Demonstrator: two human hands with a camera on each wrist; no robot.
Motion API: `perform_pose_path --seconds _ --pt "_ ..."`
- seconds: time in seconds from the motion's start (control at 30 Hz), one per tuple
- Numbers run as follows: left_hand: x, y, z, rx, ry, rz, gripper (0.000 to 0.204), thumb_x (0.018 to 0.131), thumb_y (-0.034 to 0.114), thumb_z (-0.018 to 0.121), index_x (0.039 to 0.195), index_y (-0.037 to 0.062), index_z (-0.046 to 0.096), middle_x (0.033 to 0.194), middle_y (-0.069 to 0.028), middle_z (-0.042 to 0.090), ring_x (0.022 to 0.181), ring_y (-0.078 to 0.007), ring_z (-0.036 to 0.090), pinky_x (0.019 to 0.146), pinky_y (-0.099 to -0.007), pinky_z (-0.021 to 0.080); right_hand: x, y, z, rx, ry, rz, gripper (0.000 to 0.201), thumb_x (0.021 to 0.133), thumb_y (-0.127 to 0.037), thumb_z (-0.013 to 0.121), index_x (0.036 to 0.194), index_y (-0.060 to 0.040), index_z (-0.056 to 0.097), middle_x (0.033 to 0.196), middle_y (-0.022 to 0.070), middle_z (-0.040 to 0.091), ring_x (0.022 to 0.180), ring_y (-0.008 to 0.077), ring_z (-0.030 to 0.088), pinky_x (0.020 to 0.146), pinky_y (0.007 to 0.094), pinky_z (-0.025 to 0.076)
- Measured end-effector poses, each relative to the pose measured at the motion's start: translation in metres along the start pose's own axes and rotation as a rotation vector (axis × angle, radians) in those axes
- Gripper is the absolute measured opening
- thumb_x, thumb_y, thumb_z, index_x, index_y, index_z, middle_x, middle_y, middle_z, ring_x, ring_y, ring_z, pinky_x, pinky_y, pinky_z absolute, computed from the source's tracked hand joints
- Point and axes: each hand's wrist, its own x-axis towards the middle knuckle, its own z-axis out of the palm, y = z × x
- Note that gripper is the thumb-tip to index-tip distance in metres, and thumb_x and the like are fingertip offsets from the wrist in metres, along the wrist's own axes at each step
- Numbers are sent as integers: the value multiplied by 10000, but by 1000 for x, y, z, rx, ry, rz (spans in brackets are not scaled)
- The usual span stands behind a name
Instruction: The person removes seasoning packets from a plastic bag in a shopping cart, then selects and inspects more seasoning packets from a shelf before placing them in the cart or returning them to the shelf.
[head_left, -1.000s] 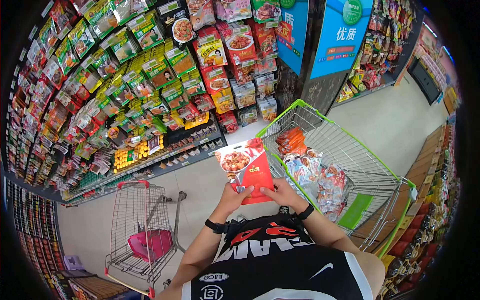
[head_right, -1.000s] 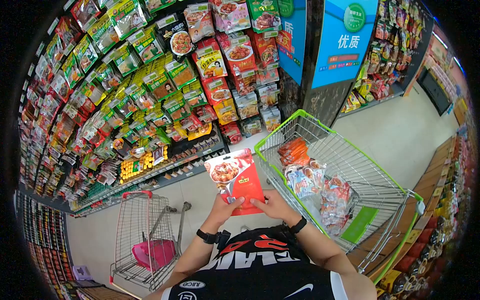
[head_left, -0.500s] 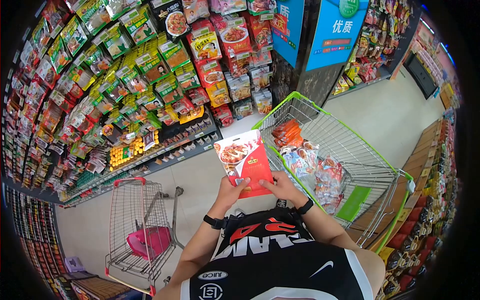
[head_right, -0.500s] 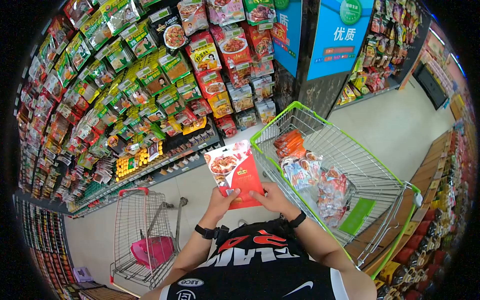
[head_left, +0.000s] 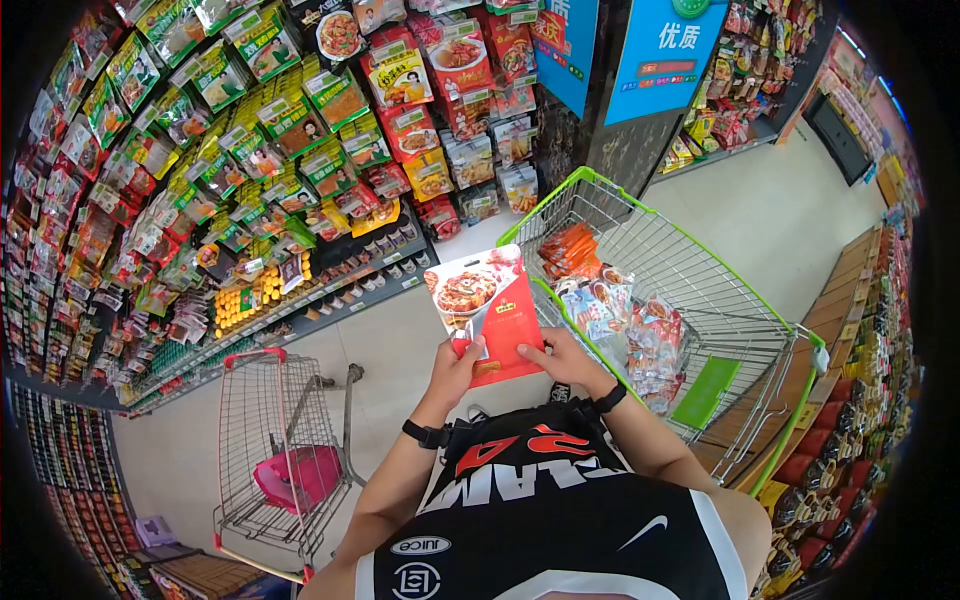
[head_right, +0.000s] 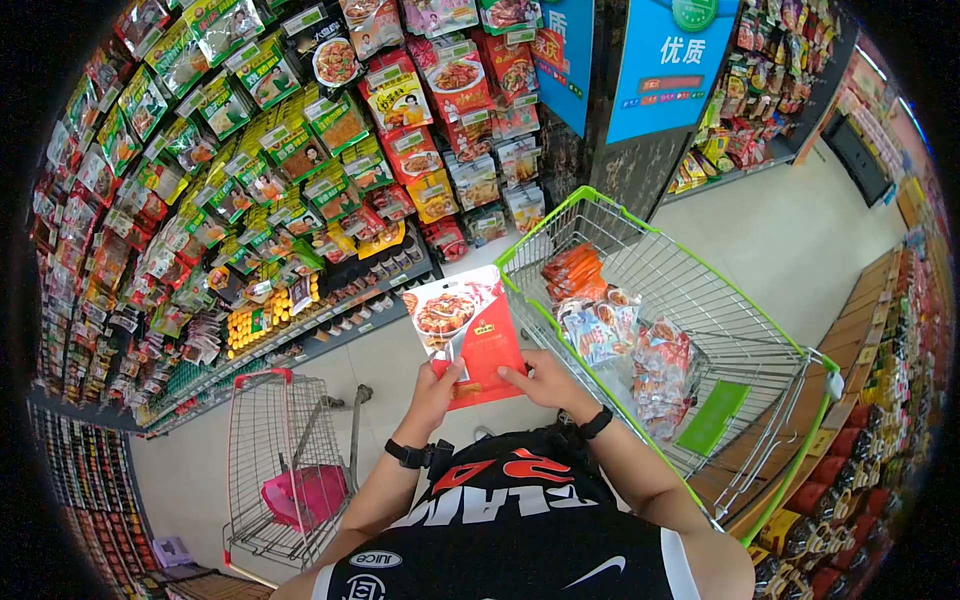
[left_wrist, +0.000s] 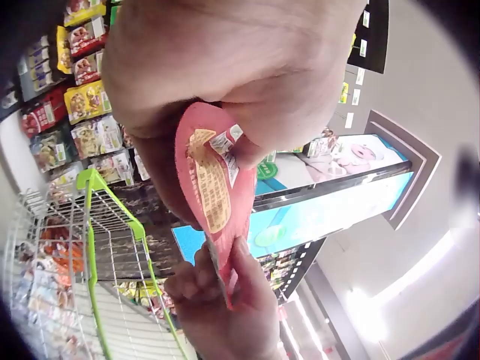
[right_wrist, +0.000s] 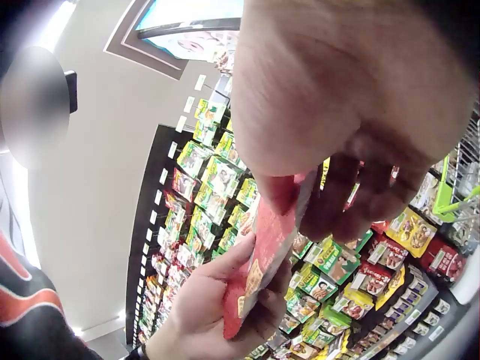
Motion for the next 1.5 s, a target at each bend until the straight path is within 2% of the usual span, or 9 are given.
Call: perform_pose_path --seconds 0.23,0.43,0.53,0.63,0.73,0.83,0.93,1.07,1.5 --pt "7 -14 -3 -5 -41 28 277 987 198 573 1103 -54 562 1039 -78 634 844 -143 643 717 -335 616 -1 -10 -6 -35 -32 87 326 899 -242 683 1122 -10 632 896 95 684 753 171 619 686 305 483" --pt "3 3 6 -31 33 84 287 991 191 563 1138 -54 540 1022 -64 635 873 -164 656 722 -323 602 6 2 2 -173 308 -119 642 836 -119 729 1386 -49 405 1226 89 555 1074 139 546 778 293 474" --pt "2 11 3 61 -149 52 323 963 200 602 1198 -13 538 1199 -123 575 1067 -222 609 844 -383 550 9 -16 1 -152 196 -219 640 808 -181 756 1350 -42 445 1257 119 520 1124 217 550 839 325 487" --pt "-6 23 15 153 -410 361 388 929 227 640 1248 25 548 1418 -174 386 1236 -255 488 1000 -430 439 7 2 14 96 110 -289 632 837 -192 735 1373 -45 434 1297 107 525 1202 216 520 905 351 481" --pt "-5 16 15 705 -494 572 514 892 240 682 1335 76 481 1525 -182 198 1361 -304 340 1067 -437 357 3 0 7 399 -17 -6 528 891 -189 683 1352 -43 471 1248 94 569 1183 199 538 923 354 475" --pt "2 16 10 520 -417 375 566 874 236 704 1352 73 447 1502 -204 247 1336 -302 370 1059 -417 362 3 -11 4 425 41 214 387 940 -175 626 1289 -36 531 1154 68 619 1093 168 584 904 331 482" --pt "6 1 2 688 52 421 564 830 238 762 1302 95 487 1307 -153 453 1137 -234 522 825 -346 510 1 12 6 438 65 238 291 935 -130 630 1201 -28 566 1121 38 629 985 113 598 843 285 496" --pt "-2 18 -5 175 -170 -35 466 831 244 778 1148 3 537 846 -26 622 696 -98 583 572 -256 489 2 8 13 400 31 100 313 920 -99 644 1206 -16 549 1115 40 630 977 105 595 830 279 500" --pt "-14 -6 -28 346 48 195 196 860 114 729 972 -21 641 831 -17 661 730 -65 592 640 -248 504 21 0 38 276 -41 275 340 889 -168 697 1177 -35 575 985 42 668 823 101 647 545 274 587"
